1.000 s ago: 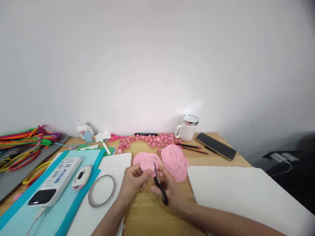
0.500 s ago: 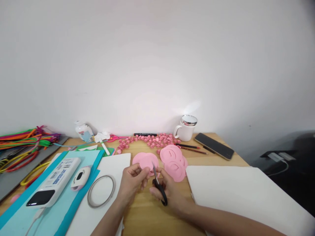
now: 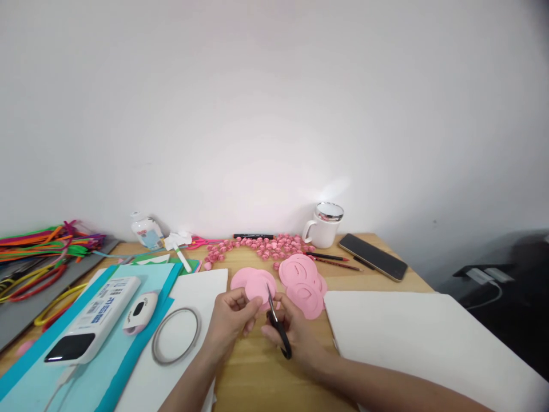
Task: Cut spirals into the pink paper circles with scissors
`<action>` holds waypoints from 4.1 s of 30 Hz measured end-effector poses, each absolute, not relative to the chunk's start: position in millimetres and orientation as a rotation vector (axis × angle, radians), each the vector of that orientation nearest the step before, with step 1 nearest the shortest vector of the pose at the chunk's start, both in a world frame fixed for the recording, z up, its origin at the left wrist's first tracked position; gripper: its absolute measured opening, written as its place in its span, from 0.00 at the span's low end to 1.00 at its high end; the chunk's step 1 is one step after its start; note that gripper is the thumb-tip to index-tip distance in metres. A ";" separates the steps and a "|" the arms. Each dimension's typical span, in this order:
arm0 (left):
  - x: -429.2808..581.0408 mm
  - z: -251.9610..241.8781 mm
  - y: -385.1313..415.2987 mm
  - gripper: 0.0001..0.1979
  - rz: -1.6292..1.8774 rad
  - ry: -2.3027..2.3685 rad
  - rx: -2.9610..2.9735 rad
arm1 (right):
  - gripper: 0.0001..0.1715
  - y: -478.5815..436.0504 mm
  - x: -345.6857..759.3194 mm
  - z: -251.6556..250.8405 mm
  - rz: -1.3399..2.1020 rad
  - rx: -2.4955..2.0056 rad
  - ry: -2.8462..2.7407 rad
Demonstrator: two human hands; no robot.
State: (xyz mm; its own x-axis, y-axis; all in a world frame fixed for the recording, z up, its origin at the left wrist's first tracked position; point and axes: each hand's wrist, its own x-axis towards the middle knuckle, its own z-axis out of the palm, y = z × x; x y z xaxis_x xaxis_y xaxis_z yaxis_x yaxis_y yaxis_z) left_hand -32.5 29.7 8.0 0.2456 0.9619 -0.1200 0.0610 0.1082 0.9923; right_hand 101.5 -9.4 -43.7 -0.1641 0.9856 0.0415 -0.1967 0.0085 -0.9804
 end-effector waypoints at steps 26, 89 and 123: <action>-30.6 10.4 29.7 0.15 0.903 1.076 1.292 | 0.20 -4.5 101.0 -39.1 1.404 -0.789 -1.226; -33.9 9.3 32.5 0.16 1.006 1.035 1.231 | 0.20 -3.5 101.9 -36.2 1.360 -0.967 -1.311; -32.7 11.9 30.1 0.16 0.953 1.064 1.328 | 0.18 -1.7 101.5 -33.8 1.326 -0.848 -1.361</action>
